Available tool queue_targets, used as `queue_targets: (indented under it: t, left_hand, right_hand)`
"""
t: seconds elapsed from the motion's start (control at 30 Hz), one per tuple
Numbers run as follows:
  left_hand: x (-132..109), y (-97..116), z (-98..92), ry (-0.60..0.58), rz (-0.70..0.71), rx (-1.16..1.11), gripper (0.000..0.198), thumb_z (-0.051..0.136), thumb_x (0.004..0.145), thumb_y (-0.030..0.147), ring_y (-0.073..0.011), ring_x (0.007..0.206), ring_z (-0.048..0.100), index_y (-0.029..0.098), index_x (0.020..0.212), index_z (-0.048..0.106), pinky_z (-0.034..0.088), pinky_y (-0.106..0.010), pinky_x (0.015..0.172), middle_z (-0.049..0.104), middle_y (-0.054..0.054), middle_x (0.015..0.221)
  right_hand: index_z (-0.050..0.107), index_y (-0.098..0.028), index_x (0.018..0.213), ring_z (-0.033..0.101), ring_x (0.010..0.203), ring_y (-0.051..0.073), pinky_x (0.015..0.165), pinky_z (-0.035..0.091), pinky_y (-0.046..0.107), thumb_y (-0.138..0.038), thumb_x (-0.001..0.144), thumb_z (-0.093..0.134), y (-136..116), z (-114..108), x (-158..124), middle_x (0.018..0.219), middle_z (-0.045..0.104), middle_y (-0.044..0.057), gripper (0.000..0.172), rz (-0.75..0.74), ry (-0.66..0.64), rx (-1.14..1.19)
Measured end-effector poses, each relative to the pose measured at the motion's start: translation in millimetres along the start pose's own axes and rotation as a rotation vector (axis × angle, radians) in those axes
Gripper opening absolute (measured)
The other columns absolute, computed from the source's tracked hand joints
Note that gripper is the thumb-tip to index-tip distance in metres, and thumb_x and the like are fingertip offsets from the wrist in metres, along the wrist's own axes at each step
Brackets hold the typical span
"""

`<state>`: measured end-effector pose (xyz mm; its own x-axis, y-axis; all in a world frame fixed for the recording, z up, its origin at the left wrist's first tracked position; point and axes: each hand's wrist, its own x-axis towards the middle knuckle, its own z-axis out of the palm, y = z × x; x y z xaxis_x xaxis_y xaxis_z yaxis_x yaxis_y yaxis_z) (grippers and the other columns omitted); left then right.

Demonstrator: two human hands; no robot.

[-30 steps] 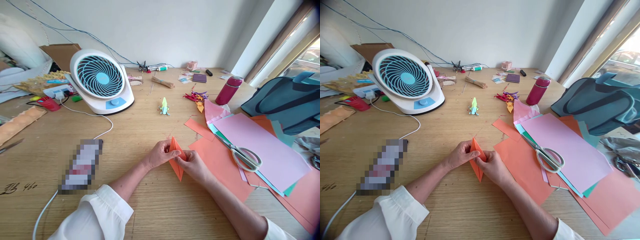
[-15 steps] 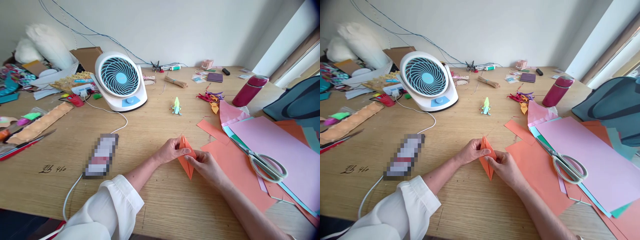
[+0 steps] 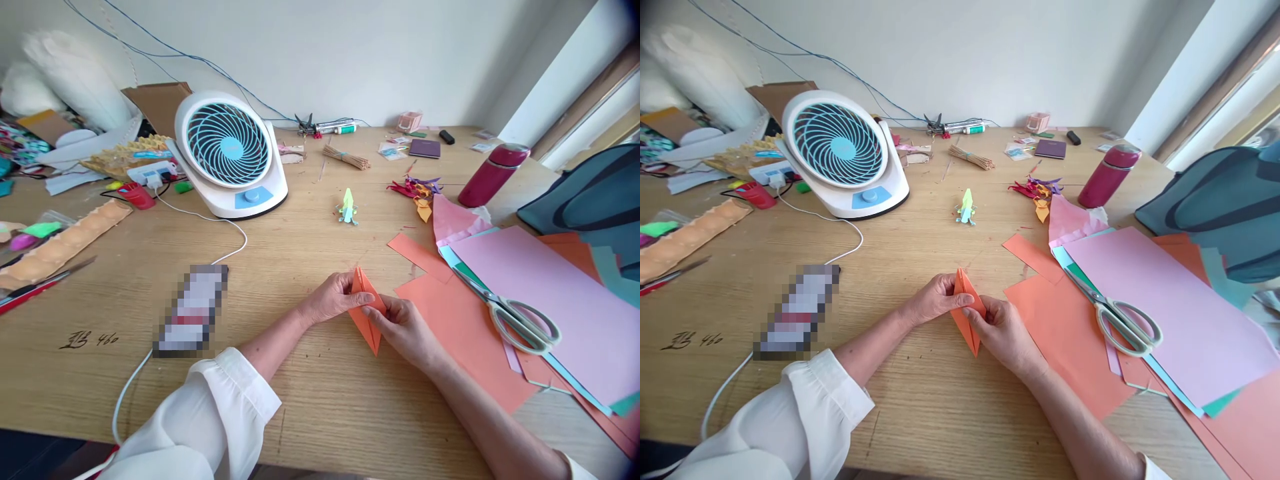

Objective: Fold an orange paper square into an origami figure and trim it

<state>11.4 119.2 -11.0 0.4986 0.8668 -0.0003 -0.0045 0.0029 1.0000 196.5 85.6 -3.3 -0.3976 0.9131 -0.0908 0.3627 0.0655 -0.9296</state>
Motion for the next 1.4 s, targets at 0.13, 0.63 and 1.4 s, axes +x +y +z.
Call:
queue_targets:
  t: [0.13, 0.63, 1.4]
  left_hand:
    - [-1, 2, -0.2, -0.009, -0.002, -0.004, 0.036, 0.073, 0.080, 0.047, -0.0121, 0.070, 0.055, 0.013, 0.079, 0.065, 0.042, -0.023, 0.065, 0.062, -0.001, 0.075]
    - [0, 2, 1.4, 0.156, 0.004, -0.105, 0.036, 0.075, 0.078, 0.046, -0.0098, 0.065, 0.049, 0.013, 0.076, 0.061, 0.038, -0.022, 0.063, 0.057, 0.002, 0.071]
    - [3, 1, -4.0, 0.330, -0.022, -0.406, 0.045, 0.086, 0.066, 0.050, -0.0113, 0.071, 0.059, 0.013, 0.079, 0.063, 0.045, -0.024, 0.073, 0.066, 0.000, 0.077]
  right_hand:
    - [0.047, -0.019, 0.070, 0.032, 0.061, 0.012, 0.053, 0.025, 0.025, -0.049, 0.091, 0.053, -1, -1, 0, 0.065, 0.036, -0.003, 0.036, -0.020, -0.023, 0.008]
    - [0.050, -0.018, 0.069, 0.033, 0.057, 0.010, 0.052, 0.024, 0.025, -0.052, 0.091, 0.056, -3, -1, 1, 0.062, 0.039, -0.004, 0.041, 0.035, -0.046, 0.124]
    - [0.055, -0.017, 0.060, 0.042, 0.053, 0.010, 0.050, 0.029, 0.024, -0.048, 0.093, 0.054, -13, -1, -11, 0.057, 0.053, -0.002, 0.046, -0.018, -0.220, -0.065]
